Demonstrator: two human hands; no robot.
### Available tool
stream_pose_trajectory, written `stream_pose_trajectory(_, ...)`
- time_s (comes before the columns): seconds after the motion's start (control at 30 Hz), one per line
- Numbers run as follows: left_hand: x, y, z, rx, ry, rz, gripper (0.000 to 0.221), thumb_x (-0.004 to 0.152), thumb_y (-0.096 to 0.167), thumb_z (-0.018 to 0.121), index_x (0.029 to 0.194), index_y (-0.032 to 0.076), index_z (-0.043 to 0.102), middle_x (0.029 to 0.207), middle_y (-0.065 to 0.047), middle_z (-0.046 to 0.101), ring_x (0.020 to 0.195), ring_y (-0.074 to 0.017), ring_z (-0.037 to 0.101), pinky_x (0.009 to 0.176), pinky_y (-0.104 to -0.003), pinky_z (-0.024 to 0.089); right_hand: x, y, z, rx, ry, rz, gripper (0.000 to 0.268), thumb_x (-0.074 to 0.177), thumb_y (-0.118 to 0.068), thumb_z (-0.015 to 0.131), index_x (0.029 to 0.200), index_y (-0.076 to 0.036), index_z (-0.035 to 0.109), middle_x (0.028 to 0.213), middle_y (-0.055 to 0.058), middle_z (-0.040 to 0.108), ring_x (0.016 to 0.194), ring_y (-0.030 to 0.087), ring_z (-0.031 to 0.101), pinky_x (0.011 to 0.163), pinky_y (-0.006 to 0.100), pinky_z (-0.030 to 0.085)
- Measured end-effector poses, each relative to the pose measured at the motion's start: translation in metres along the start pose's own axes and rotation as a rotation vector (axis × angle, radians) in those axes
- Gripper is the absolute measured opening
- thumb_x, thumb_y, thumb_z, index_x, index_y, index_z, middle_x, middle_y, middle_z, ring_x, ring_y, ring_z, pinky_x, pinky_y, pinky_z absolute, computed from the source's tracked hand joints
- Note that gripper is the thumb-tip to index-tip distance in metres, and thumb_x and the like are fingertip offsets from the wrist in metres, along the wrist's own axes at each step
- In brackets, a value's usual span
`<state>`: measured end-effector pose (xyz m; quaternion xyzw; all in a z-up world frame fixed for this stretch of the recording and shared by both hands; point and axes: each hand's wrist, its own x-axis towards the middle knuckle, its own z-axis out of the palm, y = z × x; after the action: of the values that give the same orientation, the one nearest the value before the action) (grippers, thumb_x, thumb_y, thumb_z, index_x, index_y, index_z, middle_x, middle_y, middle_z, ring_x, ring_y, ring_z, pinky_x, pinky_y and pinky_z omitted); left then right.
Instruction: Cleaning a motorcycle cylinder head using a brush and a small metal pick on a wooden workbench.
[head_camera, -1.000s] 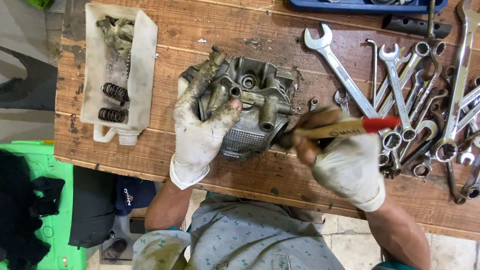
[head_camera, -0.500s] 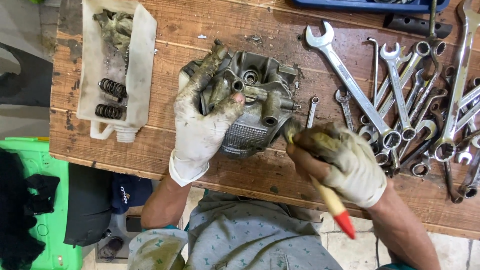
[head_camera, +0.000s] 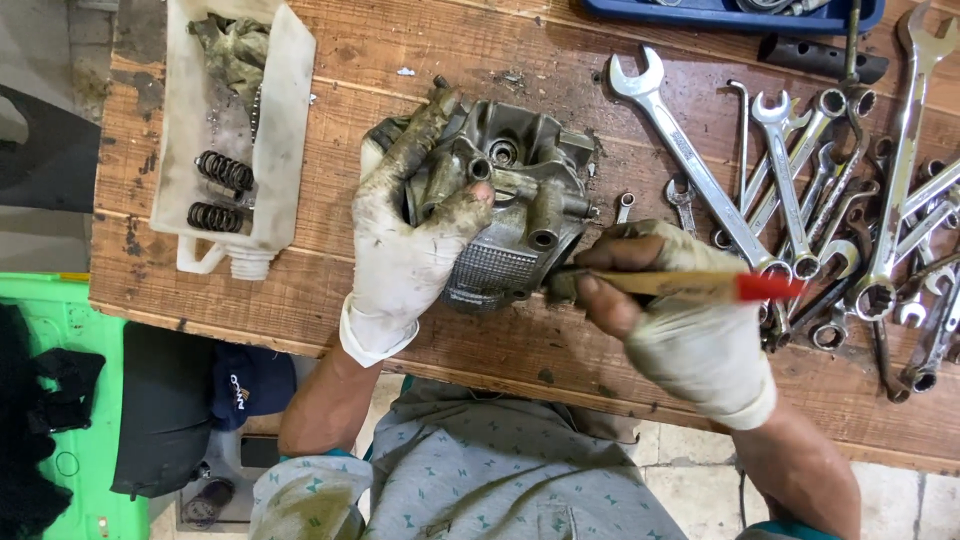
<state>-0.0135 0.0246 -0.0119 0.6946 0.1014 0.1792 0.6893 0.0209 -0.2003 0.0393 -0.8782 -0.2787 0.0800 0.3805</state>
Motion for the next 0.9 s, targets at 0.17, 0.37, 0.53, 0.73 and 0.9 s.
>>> stream_pose_trajectory(0.17, -0.001, -0.002, 0.0, -0.098, -0.012, -0.007, 0.058, 0.094, 0.007, 0.078, 0.147, 0.009, 0.055, 0.152, -0.009, 0.055, 0.14, -0.0203, 0.058, 0.125, -0.031, 0.045, 0.009, -0.005, -0.001, 0.197, 0.062, -0.095, 0.025, 0.102, -0.02, 0.058, 0.091, -0.002, 0.071, 0.085, 0.012, 0.079, 0.056, 0.014, 0.073, 0.043, 0.02, 0.055)
stream_pose_trajectory(0.37, 0.0, -0.006, 0.0, -0.106, -0.011, -0.043, 0.061, 0.092, 0.004, 0.079, 0.148, 0.01, 0.055, 0.145, -0.005, 0.064, 0.122, -0.0076, 0.064, 0.126, -0.024, 0.035, -0.01, 0.024, 0.009, 1.341, 0.491, 0.306, 0.02, 0.084, -0.001, 0.081, 0.099, 0.005, 0.069, 0.098, 0.022, 0.07, 0.073, 0.032, 0.074, 0.046, 0.03, 0.062)
stream_pose_trajectory(0.53, 0.001, -0.002, 0.001, -0.096, -0.011, -0.014, 0.057, 0.093, 0.009, 0.079, 0.145, 0.009, 0.057, 0.149, -0.009, 0.059, 0.133, -0.0179, 0.062, 0.12, -0.029, 0.049, -0.016, 0.018, 0.028, 1.443, 0.414, 0.387, 0.01, 0.084, 0.001, 0.082, 0.089, -0.002, 0.075, 0.088, 0.015, 0.074, 0.064, 0.023, 0.073, 0.049, 0.024, 0.061)
stream_pose_trajectory(0.73, -0.003, -0.004, 0.001, -0.146, -0.028, 0.004, 0.06, 0.094, 0.013, 0.08, 0.149, 0.008, 0.054, 0.153, -0.009, 0.056, 0.139, -0.0191, 0.059, 0.123, -0.031, 0.047, -0.006, 0.004, 0.038, 1.322, 0.361, 0.421, 0.013, 0.087, -0.007, 0.078, 0.088, -0.001, 0.067, 0.078, 0.014, 0.07, 0.06, 0.022, 0.07, 0.047, 0.029, 0.061)
stream_pose_trajectory(0.9, -0.003, -0.002, 0.0, -0.184, -0.054, 0.005, 0.061, 0.096, 0.014, 0.079, 0.151, 0.008, 0.051, 0.153, -0.011, 0.057, 0.144, -0.0213, 0.056, 0.129, -0.034, 0.041, -0.005, 0.005, 0.007, 0.058, 0.09, -0.036, 0.035, 0.104, -0.035, 0.052, 0.09, -0.006, 0.065, 0.085, 0.009, 0.073, 0.061, 0.019, 0.074, 0.044, 0.025, 0.062)
